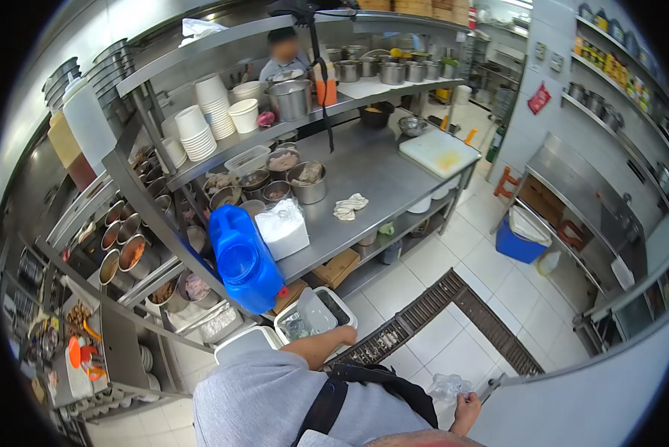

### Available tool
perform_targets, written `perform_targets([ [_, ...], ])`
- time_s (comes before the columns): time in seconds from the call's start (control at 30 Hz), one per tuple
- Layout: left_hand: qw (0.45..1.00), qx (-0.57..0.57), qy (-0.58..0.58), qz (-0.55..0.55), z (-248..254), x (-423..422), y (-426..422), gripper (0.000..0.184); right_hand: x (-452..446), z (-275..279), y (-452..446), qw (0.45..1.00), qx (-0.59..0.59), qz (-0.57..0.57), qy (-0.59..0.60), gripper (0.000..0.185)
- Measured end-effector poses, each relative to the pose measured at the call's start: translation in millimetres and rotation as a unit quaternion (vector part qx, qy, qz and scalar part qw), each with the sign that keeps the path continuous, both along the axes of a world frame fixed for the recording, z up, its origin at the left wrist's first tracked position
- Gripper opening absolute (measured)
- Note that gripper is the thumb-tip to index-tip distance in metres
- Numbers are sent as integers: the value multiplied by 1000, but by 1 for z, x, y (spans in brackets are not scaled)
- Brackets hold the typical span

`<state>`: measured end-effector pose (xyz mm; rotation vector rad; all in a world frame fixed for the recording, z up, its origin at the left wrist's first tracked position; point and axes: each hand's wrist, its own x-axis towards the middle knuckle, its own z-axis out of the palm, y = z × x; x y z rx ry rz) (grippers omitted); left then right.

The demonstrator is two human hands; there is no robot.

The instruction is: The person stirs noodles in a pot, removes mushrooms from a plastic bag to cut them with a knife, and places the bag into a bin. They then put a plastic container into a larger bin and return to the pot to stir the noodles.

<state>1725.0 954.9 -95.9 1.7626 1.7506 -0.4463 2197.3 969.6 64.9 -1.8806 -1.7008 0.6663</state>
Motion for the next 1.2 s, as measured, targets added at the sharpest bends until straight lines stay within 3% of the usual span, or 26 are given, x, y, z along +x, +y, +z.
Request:
perform_targets([
  [0.13,967,127,-157,156,37,28,60,39,-5,-27,82,997,-33,60,-19,24],
  [0.23,959,130,-152,203,36,32,72,39,-18,-54,145,990,-37,134,-36,26],
  [0.27,962,130,-128,204,32,27,64,34,-29,-60,170,985,-35,167,-38,27],
  [0.33,988,0,-21,156,20,15,50,32,-40,-71,213,973,-40,219,-59,27],
  [0.43,976,-32,44,210,-15,-2,-18,31,-54,-66,283,950,-66,295,-83,31],
  [0.53,930,-69,59,357,25,3,-52,32,-60,-77,341,936,-61,330,-103,27],
  [0.6,916,-63,60,392,21,1,-64,33,-70,-89,373,920,-64,363,-133,25],
  [0.83,848,-36,-35,528,68,84,-71,36,-127,-132,441,872,-62,431,-225,21],
  [0.9,840,-2,-92,536,56,99,-84,41,-153,-131,440,856,-36,487,-171,23],
  [0.97,825,13,-58,562,36,102,-101,40,-176,-133,434,840,-3,520,-155,23],
  [1.03,866,-56,-44,496,46,90,-119,40,-194,-133,423,840,-29,524,-138,24],
  [1.1,735,-86,-66,669,67,77,-139,38,-200,-124,401,835,-29,528,-149,26],
  [1.17,744,15,54,665,81,58,-164,39,-204,-125,383,835,-47,529,-145,22],
  [1.2,702,94,61,703,76,44,-180,39,-201,-131,375,812,5,561,-162,24],
])
